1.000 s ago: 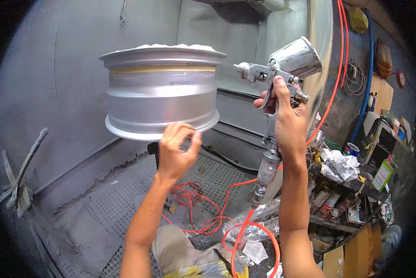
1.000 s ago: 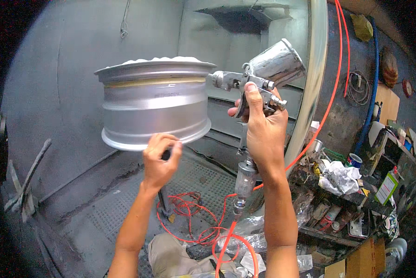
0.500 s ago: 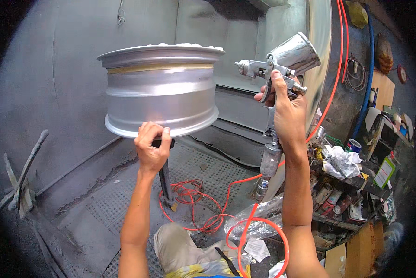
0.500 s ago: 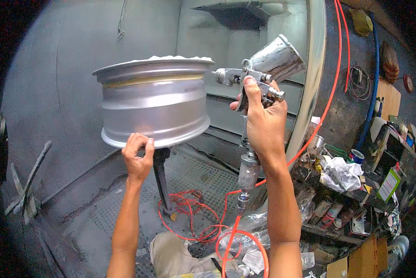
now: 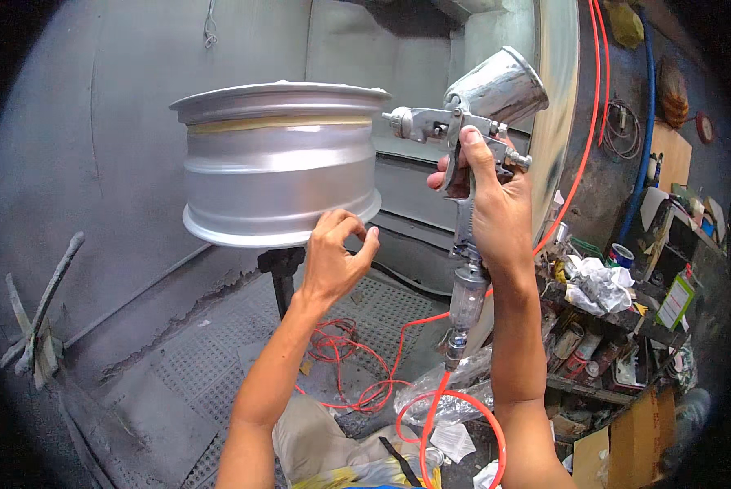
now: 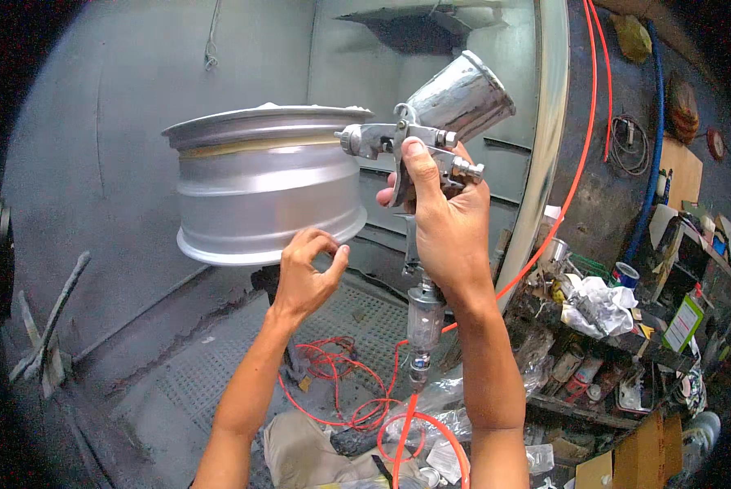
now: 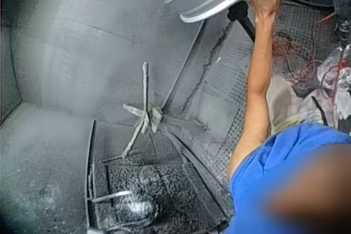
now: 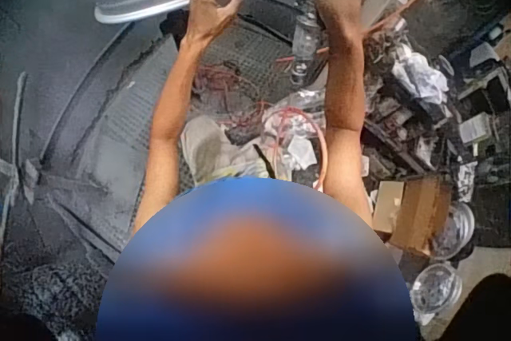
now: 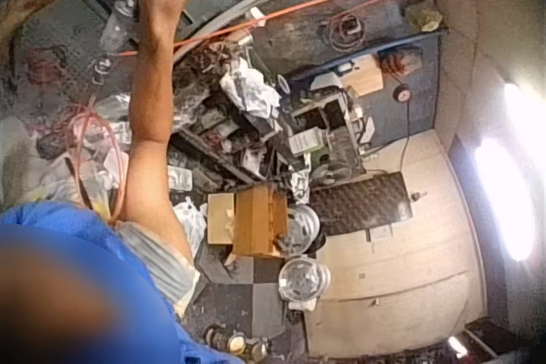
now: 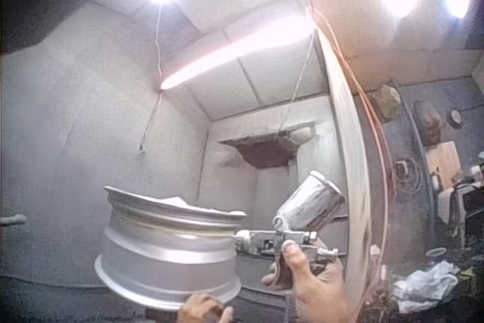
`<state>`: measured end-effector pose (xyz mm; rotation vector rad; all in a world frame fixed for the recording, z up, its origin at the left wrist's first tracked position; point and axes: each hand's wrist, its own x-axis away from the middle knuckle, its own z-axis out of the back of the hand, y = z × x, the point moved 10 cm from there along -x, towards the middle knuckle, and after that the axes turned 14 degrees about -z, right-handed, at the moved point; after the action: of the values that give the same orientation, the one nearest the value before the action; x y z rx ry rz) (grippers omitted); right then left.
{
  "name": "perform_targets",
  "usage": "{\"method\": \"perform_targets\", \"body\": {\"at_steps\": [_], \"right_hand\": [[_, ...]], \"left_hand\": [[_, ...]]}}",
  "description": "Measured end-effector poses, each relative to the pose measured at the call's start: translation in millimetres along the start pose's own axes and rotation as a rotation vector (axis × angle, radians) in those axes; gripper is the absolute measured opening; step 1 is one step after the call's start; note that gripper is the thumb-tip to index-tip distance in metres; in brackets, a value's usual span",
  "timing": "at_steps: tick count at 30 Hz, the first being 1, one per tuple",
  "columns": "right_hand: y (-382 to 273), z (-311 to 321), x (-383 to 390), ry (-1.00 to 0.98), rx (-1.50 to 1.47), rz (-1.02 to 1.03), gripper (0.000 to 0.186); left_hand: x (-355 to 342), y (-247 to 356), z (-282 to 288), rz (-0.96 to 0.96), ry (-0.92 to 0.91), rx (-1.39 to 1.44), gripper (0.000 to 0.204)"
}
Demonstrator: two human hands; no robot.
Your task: Apply paint to a wheel rim using a spray gun and then cleaning the spray gun.
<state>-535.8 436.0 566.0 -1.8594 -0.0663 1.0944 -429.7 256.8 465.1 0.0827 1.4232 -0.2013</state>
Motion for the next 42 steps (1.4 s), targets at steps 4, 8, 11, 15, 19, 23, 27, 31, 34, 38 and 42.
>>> {"method": "perform_targets", "body": {"at_steps": [4,8,11,15,19,23,27,31,34,38,42], "right_hand": [[0,11,-1,0.018,0.021,-0.022,0.028],[1,26,-17,0.065,0.035,0.039,0.028],[0,32,-29,0.102,0.103,0.070,0.026],[-6,24,-30,0.092,0.099,0.112,0.026],[-11,14,-23,0.075,0.099,0.097,0.027],[-17,4,-15,0.034,0.082,0.070,0.029],[-19,-3,-7,-0.006,0.056,0.042,0.029],[-13,0,-10,0.004,0.023,0.030,0.028],[-6,8,-21,0.037,0.061,0.059,0.028],[2,23,-39,0.117,0.180,0.119,0.026],[6,32,-51,0.133,0.180,0.139,0.030]], "left_hand": [[2,0,48,-0.098,0.085,-0.106,0.016],[8,-21,117,-0.140,0.198,-0.257,0.019],[19,-43,134,-0.034,0.199,-0.254,0.020],[25,-39,115,-0.062,0.177,-0.175,0.021],[21,-28,98,-0.092,0.164,-0.198,0.021],[19,-19,81,-0.063,0.153,-0.173,0.020],[15,-13,62,-0.073,0.135,-0.152,0.018],[12,-11,37,-0.081,0.098,-0.146,0.018],[11,-15,14,-0.075,0.074,-0.127,0.020],[10,-25,-26,-0.014,-0.019,-0.148,0.022],[-4,-32,-62,0.041,-0.088,-0.109,0.030]]}}
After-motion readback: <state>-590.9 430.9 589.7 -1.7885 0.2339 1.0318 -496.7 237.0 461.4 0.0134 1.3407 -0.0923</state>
